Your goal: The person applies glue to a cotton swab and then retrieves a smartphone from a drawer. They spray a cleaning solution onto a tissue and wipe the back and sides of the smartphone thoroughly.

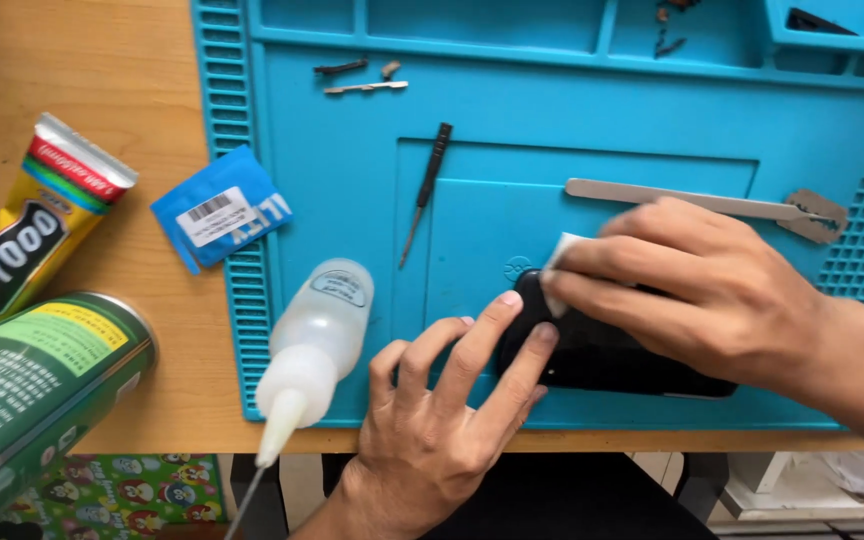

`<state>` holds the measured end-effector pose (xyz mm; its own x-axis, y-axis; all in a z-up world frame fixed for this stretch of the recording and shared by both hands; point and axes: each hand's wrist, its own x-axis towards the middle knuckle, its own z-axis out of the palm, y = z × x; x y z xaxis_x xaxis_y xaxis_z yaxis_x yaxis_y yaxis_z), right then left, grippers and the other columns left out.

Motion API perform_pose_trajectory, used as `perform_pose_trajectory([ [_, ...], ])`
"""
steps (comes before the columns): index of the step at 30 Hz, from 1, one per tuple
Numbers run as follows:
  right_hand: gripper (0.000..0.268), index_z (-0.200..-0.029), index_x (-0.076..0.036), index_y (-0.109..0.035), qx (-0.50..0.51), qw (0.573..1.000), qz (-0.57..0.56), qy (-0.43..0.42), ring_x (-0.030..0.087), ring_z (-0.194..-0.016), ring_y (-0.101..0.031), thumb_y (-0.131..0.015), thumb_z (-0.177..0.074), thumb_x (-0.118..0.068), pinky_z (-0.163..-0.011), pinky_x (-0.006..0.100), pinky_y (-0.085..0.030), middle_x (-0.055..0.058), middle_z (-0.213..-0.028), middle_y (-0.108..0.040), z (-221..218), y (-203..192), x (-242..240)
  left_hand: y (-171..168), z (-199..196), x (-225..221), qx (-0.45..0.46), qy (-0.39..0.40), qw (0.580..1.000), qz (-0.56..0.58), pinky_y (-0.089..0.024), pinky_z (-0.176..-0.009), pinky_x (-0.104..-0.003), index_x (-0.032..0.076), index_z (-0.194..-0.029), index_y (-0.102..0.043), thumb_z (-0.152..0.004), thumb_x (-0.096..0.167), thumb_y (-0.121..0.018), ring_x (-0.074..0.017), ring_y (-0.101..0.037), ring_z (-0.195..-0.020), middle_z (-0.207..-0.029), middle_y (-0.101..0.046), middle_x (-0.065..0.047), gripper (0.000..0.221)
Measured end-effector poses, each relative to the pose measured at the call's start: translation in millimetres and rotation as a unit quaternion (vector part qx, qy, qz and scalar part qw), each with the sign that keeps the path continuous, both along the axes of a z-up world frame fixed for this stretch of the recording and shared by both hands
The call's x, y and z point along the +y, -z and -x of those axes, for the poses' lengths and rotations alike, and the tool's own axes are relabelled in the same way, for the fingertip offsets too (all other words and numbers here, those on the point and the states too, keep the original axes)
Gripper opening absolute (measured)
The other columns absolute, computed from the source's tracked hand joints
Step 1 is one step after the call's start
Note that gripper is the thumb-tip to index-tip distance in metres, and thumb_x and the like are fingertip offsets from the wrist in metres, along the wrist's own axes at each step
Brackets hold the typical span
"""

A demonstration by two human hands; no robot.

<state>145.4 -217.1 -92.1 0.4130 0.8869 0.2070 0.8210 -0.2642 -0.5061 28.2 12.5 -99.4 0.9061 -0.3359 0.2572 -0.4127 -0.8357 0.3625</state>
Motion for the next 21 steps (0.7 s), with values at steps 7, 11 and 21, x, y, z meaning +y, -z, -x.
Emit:
perform_pose_trajectory([
  [7,0.026,-0.109,0.007,-0.067,-0.002,1.0,-0.006,-0.001,0.034,-0.079,-0.061,-0.049,-0.102,-0.01,-0.068,0.044,-0.054,0.02,-0.11,-0.068,-3.4,-2.1,2.9,-0.4,-0.2,1.9,0.012,-0.008,1.0,-0.002,-0.038,-0.081,-0.036,0.028,-0.129,-0.071,-0.11,0.038,-0.056,-0.0196,-0.065,-0.102,-0.134,-0.068,-0.002,0.026],
  [11,0.019,-0.108,0.006,-0.068,-0.02,1.0,-0.013,-0.012,0.034,-0.081,-0.062,-0.055,-0.101,-0.006,-0.069,0.043,-0.056,0.019,-0.111,-0.069,-3.7,-0.5,-0.1,3.0,0.9,-0.1,0.009,-0.002,1.0,-0.008,-0.039,-0.079,-0.037,0.027,-0.129,-0.072,-0.109,0.038,-0.059,-0.02,-0.063,-0.103,-0.134,-0.067,-0.004,0.026],
  [21,0.019,-0.107,0.003,-0.069,-0.019,1.0,-0.009,0.005,0.033,-0.076,-0.059,-0.055,-0.102,-0.008,-0.065,0.043,-0.054,0.017,-0.112,-0.071,-0.5,1.1,-4.2,2.3,1.9,0.5,0.008,-0.005,1.0,-0.011,-0.04,-0.081,-0.037,0.027,-0.129,-0.071,-0.11,0.038,-0.056,-0.0207,-0.065,-0.103,-0.135,-0.067,-0.003,0.027],
])
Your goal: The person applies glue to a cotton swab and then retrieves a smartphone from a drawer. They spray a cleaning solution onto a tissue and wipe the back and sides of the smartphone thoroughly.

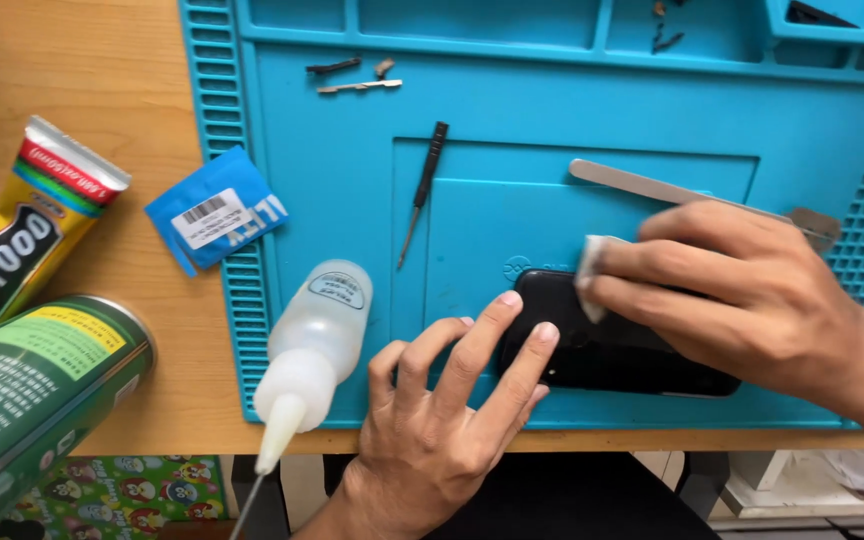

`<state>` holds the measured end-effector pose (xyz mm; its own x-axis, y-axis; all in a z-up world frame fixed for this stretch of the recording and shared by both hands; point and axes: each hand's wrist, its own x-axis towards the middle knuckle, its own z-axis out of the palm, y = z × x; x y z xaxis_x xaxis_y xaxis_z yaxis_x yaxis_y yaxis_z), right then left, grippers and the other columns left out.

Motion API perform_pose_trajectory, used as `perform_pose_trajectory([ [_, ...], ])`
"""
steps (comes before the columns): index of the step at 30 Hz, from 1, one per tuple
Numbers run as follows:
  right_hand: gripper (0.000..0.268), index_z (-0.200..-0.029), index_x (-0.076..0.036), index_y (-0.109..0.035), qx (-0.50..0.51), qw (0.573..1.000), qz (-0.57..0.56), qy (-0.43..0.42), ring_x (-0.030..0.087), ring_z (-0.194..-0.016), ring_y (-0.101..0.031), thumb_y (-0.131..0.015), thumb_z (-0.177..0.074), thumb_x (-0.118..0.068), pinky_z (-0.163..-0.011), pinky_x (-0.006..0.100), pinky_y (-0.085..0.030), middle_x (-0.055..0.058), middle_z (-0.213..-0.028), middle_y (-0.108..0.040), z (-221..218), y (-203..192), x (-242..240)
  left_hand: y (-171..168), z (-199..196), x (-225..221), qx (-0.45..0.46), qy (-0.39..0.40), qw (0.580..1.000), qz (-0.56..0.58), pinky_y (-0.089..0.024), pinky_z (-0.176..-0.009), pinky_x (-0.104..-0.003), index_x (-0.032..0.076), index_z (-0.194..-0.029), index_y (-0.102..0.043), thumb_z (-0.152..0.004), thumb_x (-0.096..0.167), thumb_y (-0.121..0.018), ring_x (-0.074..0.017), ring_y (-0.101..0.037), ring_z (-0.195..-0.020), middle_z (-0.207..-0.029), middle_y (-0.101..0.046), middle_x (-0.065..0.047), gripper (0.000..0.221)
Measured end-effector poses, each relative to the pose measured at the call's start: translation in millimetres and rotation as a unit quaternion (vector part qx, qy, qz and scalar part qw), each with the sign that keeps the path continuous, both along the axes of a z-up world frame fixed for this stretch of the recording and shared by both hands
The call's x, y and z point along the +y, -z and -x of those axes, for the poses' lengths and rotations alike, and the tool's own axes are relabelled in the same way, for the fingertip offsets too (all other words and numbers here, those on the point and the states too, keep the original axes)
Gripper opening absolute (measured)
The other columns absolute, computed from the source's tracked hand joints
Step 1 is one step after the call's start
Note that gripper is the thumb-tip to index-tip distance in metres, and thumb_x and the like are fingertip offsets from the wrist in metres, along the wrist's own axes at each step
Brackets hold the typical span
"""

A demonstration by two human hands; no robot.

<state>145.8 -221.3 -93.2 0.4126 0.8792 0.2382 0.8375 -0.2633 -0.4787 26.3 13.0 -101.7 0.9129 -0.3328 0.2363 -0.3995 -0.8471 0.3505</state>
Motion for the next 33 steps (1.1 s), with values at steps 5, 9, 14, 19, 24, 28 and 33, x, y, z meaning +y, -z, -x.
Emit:
perform_pose_trajectory([
  [5,0.025,-0.105,0.002,-0.069,-0.008,1.0,-0.009,0.006,0.031,-0.075,-0.057,-0.048,-0.105,-0.013,-0.067,0.042,-0.054,0.015,-0.108,-0.071,-6.7,0.5,17.7,-5.4,-2.3,-2.1,0.017,-0.004,1.0,0.01,-0.039,-0.08,-0.038,0.027,-0.126,-0.074,-0.109,0.038,-0.056,-0.0208,-0.064,-0.101,-0.134,-0.067,-0.003,0.027],
  [9,0.019,-0.108,0.004,-0.069,-0.004,1.0,-0.008,0.012,0.033,-0.077,-0.058,-0.057,-0.101,-0.009,-0.066,0.044,-0.053,0.017,-0.111,-0.071,1.3,1.8,0.1,-1.6,-2.1,0.1,-0.003,-0.008,1.0,0.004,-0.04,-0.08,-0.037,0.027,-0.127,-0.072,-0.11,0.038,-0.052,-0.0207,-0.066,-0.101,-0.133,-0.068,-0.003,0.029],
  [14,0.016,-0.106,0.002,-0.069,-0.06,0.998,-0.016,-0.007,0.03,-0.076,-0.061,-0.055,-0.104,-0.007,-0.065,0.04,-0.055,0.015,-0.107,-0.069,-2.0,0.6,15.7,-4.1,-1.9,-1.2,0.008,-0.001,1.0,-0.001,-0.039,-0.079,-0.037,0.028,-0.126,-0.074,-0.109,0.039,-0.056,-0.0203,-0.064,-0.102,-0.135,-0.066,-0.002,0.027],
  [19,0.017,-0.106,0.002,-0.071,-0.063,0.998,-0.005,-0.012,0.032,-0.079,-0.065,-0.058,-0.101,-0.007,-0.07,0.041,-0.058,0.014,-0.111,-0.071,0.9,-3.3,1.4,-0.4,-1.9,0.6,-0.005,0.0,1.0,0.012,-0.038,-0.081,-0.037,0.025,-0.128,-0.072,-0.109,0.036,-0.057,-0.0212,-0.065,-0.102,-0.134,-0.067,-0.005,0.026],
  [24,0.014,-0.106,0.001,-0.072,-0.128,0.992,0.004,-0.01,0.027,-0.075,-0.062,-0.059,-0.103,-0.003,-0.067,0.035,-0.057,0.011,-0.106,-0.068,3.1,-1.2,6.1,-2.1,-1.0,-2.5,-0.004,0.002,1.0,0.001,-0.039,-0.081,-0.037,0.027,-0.127,-0.074,-0.11,0.038,-0.054,-0.0207,-0.064,-0.103,-0.135,-0.065,-0.003,0.028],
  [28,0.013,-0.104,0.0,-0.074,-0.116,0.993,-0.016,-0.024,0.031,-0.075,-0.066,-0.062,-0.099,-0.005,-0.063,0.038,-0.055,0.011,-0.106,-0.07,4.7,-0.7,5.6,-4.0,-1.7,2.1,-0.005,0.002,1.0,0.015,-0.039,-0.081,-0.037,0.024,-0.128,-0.072,-0.11,0.036,-0.055,-0.0216,-0.066,-0.102,-0.135,-0.067,-0.005,0.027],
  [33,0.016,-0.113,0.003,-0.072,-0.126,0.992,0.013,0.0,0.031,-0.086,-0.067,-0.064,-0.101,-0.002,-0.07,0.04,-0.06,0.015,-0.113,-0.067,30.5,-0.9,-5.6,-3.1,0.6,-0.9,-0.009,0.008,1.0,-0.002,-0.04,-0.081,-0.037,0.027,-0.128,-0.074,-0.11,0.039,-0.057,-0.0206,-0.062,-0.104,-0.136,-0.065,-0.004,0.028],
])
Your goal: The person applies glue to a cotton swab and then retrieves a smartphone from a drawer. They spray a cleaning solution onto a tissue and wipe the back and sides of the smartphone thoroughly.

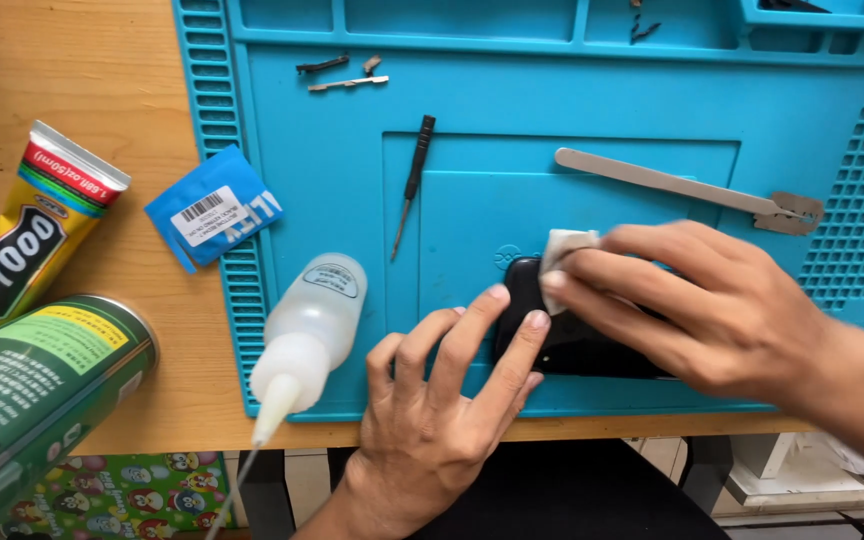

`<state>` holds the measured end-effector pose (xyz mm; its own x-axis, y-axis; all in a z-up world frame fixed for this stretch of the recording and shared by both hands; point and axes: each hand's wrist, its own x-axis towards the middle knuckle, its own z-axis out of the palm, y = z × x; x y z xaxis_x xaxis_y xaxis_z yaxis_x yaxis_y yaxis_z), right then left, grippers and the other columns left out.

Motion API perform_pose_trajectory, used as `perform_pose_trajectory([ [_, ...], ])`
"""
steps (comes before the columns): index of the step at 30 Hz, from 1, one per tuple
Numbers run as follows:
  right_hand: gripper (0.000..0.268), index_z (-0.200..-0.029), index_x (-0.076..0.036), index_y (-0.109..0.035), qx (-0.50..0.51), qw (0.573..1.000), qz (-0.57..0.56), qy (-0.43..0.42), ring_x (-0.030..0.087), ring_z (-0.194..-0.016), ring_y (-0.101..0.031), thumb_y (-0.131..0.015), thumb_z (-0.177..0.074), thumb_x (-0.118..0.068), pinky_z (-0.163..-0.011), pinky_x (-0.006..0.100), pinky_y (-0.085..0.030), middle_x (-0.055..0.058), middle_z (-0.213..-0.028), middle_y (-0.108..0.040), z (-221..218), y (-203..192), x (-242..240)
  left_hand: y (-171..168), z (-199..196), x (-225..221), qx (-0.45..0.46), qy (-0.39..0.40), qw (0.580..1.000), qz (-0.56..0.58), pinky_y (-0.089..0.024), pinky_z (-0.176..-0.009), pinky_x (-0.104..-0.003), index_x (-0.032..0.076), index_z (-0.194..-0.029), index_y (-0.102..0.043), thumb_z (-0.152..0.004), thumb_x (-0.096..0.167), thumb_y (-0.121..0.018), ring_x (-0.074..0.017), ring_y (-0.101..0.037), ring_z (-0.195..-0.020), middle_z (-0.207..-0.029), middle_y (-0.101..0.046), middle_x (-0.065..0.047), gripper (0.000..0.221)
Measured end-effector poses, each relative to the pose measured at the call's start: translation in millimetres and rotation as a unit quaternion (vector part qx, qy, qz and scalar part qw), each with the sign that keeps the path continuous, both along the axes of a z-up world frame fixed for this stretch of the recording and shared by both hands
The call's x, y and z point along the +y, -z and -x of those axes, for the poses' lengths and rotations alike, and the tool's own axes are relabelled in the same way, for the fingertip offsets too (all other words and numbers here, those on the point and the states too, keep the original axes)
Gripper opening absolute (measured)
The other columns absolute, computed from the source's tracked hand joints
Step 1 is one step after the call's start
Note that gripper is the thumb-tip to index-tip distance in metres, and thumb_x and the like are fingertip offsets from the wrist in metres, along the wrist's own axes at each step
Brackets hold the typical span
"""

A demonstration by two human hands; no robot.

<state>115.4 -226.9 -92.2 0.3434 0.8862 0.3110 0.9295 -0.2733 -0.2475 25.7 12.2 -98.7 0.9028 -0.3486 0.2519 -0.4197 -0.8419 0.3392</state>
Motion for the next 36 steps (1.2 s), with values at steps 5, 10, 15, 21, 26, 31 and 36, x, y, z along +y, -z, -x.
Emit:
perform_pose_trajectory([
  [5,0.066,-0.15,0.007,-0.048,0.034,0.98,0.167,0.106,0.041,-0.146,-0.048,-0.042,-0.108,-0.043,-0.12,0.052,-0.035,0.025,-0.158,-0.047,49.6,-8.2,-1.0,-3.0,3.1,5.6,0.0,0.021,1.0,0.003,-0.046,-0.085,-0.038,0.024,-0.131,-0.071,-0.111,0.038,-0.055,-0.0225,-0.065,-0.109,-0.132,-0.065,0.001,0.029],
  [10,0.069,-0.156,0.006,-0.039,0.026,0.978,0.171,0.118,0.036,-0.151,-0.039,-0.035,-0.111,-0.047,-0.125,0.049,-0.029,0.025,-0.162,-0.039,55.0,-2.8,1.6,5.3,16.4,9.3,-0.032,0.034,0.994,0.096,-0.052,-0.087,-0.04,0.014,-0.116,-0.068,-0.102,0.022,-0.067,-0.0275,-0.069,-0.108,-0.125,-0.071,-0.006,0.016],
  [15,0.081,-0.153,0.006,-0.049,0.003,0.958,0.219,0.184,0.039,-0.15,-0.044,-0.041,-0.103,-0.057,-0.124,0.05,-0.031,0.026,-0.161,-0.046,72.4,-6.1,0.0,2.8,20.3,14.2,-0.05,0.047,0.993,0.099,-0.051,-0.089,-0.039,0.013,-0.118,-0.07,-0.103,0.02,-0.064,-0.0275,-0.07,-0.108,-0.125,-0.07,-0.006,0.019],
  [21,0.084,-0.161,0.004,-0.029,0.024,0.974,0.185,0.13,0.033,-0.157,-0.027,-0.036,-0.108,-0.061,-0.128,0.049,-0.022,0.024,-0.168,-0.028,71.0,-4.6,-15.3,6.3,27.4,10.0,-0.062,0.013,0.989,0.137,-0.047,-0.09,-0.039,0.01,-0.114,-0.068,-0.103,0.015,-0.058,-0.0289,-0.072,-0.104,-0.118,-0.072,-0.007,0.015],
  [26,0.09,-0.163,-0.001,-0.027,0.071,0.965,0.18,0.175,0.038,-0.157,-0.025,-0.037,-0.102,-0.067,-0.129,0.05,-0.013,0.025,-0.169,-0.027,73.6,-2.3,-5.0,2.5,29.4,10.2,-0.027,0.008,0.984,0.176,-0.046,-0.096,-0.04,0.009,-0.117,-0.067,-0.103,0.011,-0.059,-0.0287,-0.07,-0.11,-0.12,-0.072,-0.004,0.017],
  [31,0.083,-0.162,0.003,-0.028,0.01,0.973,0.191,0.128,0.034,-0.156,-0.026,-0.03,-0.109,-0.061,-0.128,0.048,-0.019,0.022,-0.168,-0.028,57.1,-5.6,6.9,4.5,36.0,12.8,-0.037,-0.035,0.969,0.241,-0.049,-0.094,-0.04,0.005,-0.111,-0.066,-0.104,0.012,-0.053,-0.0309,-0.07,-0.104,-0.112,-0.073,-0.01,0.016],
  [36,0.066,-0.151,0.002,-0.051,-0.04,0.982,0.157,0.091,0.042,-0.147,-0.045,-0.051,-0.107,-0.046,-0.124,0.052,-0.032,0.021,-0.161,-0.045,63.3,-6.5,13.3,1.6,32.4,20.1,-0.052,-0.051,0.957,0.28,-0.051,-0.094,-0.04,0.004,-0.111,-0.067,-0.104,0.009,-0.053,-0.0312,-0.069,-0.103,-0.111,-0.073,-0.01,0.016],
])
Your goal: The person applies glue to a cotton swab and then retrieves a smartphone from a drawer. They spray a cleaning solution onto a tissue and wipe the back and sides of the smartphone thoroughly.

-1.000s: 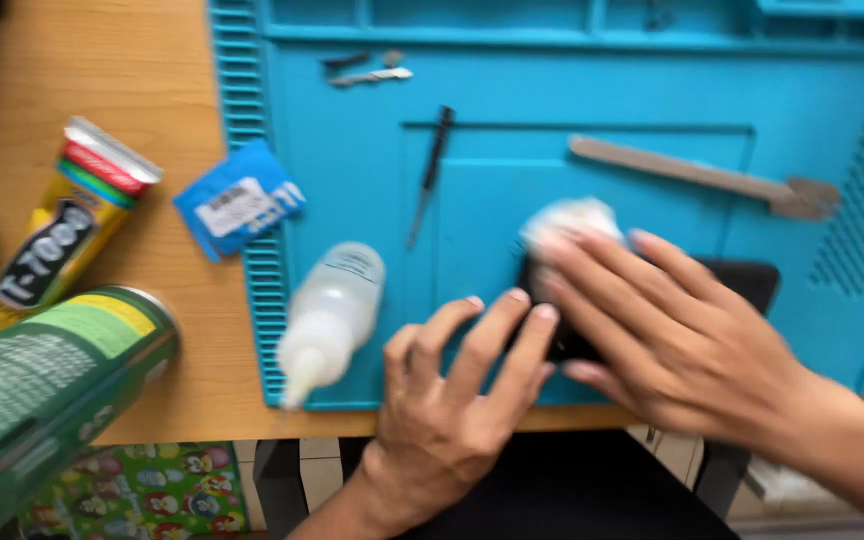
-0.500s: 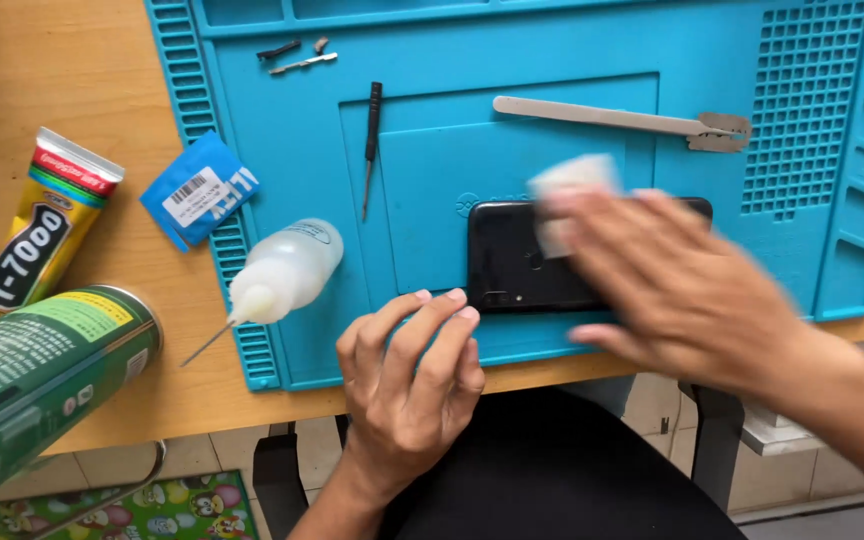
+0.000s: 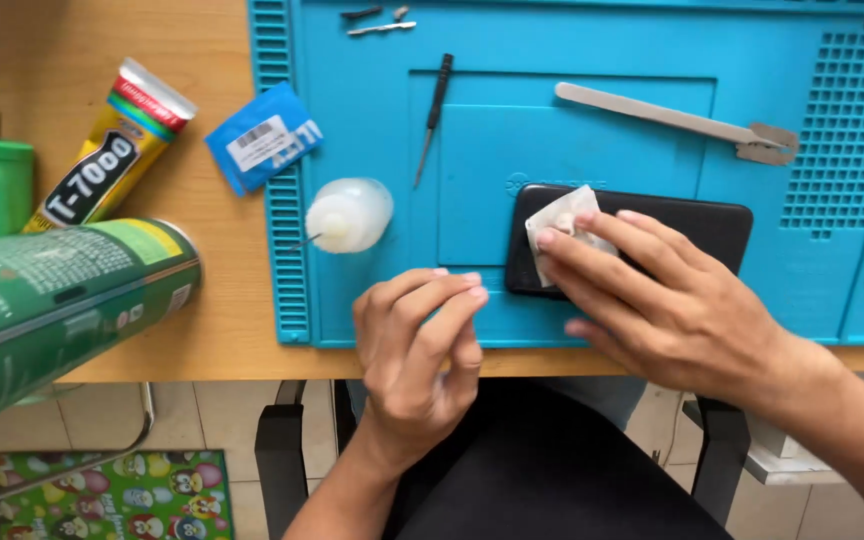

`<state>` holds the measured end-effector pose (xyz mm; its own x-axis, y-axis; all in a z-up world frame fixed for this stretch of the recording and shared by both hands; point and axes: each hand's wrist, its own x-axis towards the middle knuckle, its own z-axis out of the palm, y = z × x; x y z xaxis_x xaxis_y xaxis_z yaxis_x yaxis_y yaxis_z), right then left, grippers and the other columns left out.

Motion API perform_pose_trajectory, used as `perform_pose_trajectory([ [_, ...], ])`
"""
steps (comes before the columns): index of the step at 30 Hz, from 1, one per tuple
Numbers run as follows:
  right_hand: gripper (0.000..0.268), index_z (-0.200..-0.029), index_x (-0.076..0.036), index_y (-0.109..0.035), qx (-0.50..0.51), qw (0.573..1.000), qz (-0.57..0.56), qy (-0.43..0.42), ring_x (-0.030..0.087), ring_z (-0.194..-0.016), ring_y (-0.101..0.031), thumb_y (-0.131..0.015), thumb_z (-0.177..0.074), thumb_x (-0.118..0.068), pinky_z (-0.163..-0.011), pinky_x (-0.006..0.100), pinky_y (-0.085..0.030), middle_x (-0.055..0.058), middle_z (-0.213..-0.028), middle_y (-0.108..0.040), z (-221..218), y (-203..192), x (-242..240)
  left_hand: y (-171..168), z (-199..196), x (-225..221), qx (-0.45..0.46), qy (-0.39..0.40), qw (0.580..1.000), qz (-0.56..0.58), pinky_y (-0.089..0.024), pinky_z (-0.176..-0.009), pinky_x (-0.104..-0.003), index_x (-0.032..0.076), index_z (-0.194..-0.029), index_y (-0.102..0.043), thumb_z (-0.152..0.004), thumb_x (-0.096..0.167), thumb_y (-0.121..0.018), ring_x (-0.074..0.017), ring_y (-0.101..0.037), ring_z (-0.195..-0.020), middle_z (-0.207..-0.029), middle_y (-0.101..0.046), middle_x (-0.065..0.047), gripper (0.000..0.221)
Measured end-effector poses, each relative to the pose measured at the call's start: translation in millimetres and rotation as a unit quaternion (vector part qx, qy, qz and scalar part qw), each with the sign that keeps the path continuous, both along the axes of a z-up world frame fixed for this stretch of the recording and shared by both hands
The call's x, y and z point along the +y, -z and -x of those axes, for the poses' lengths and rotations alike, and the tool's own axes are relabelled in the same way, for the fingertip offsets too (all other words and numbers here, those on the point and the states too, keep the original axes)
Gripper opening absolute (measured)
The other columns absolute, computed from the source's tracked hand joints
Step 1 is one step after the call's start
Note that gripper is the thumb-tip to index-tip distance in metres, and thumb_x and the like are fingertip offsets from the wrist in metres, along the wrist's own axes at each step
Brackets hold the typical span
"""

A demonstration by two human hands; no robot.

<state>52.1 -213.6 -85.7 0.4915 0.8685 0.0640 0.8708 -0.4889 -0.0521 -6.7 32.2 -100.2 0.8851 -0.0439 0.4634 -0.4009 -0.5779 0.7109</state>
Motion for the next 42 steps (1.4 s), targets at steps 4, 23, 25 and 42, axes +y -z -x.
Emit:
perform_pose_trajectory([
  [4,0.033,-0.137,-0.007,-0.065,-0.027,0.997,-0.076,0.021,0.036,-0.113,-0.057,-0.064,-0.105,-0.019,-0.105,0.05,-0.055,0.016,-0.131,-0.06,3.3,1.9,15.3,-3.5,0.4,-2.2,0.033,0.027,0.997,-0.071,-0.049,-0.093,-0.042,0.007,-0.122,-0.069,-0.105,0.005,-0.053,-0.0309,-0.065,-0.108,-0.122,-0.069,-0.011,0.023],
  [23,0.025,-0.12,0.009,-0.068,0.051,0.967,-0.215,0.13,0.043,-0.117,-0.066,-0.072,-0.101,-0.007,-0.105,0.05,-0.058,0.025,-0.13,-0.066,13.6,2.6,5.8,-14.3,-2.8,-17.0,0.024,0.114,0.988,-0.106,-0.054,-0.082,-0.046,-0.011,-0.114,-0.063,-0.107,-0.005,-0.046,-0.0386,-0.063,-0.092,-0.111,-0.063,-0.022,0.019],
  [25,0.023,-0.119,0.009,-0.069,0.052,0.964,-0.227,0.131,0.043,-0.115,-0.066,-0.07,-0.102,-0.007,-0.104,0.05,-0.058,0.025,-0.128,-0.067,10.0,2.7,5.7,-10.5,-20.0,-18.7,0.014,0.115,0.986,-0.121,-0.055,-0.086,-0.046,-0.011,-0.117,-0.064,-0.106,-0.007,-0.05,-0.0395,-0.064,-0.096,-0.113,-0.063,-0.023,0.018],
  [42,0.023,-0.115,0.011,-0.071,0.059,0.958,-0.249,0.131,0.042,-0.113,-0.069,-0.075,-0.101,-0.006,-0.103,0.049,-0.059,0.026,-0.125,-0.069,7.9,8.0,1.3,-14.4,-26.2,-19.9,0.013,0.15,0.979,-0.138,-0.056,-0.082,-0.046,-0.014,-0.113,-0.063,-0.107,-0.005,-0.047,-0.039,-0.065,-0.091,-0.107,-0.063,-0.023,0.02],
])
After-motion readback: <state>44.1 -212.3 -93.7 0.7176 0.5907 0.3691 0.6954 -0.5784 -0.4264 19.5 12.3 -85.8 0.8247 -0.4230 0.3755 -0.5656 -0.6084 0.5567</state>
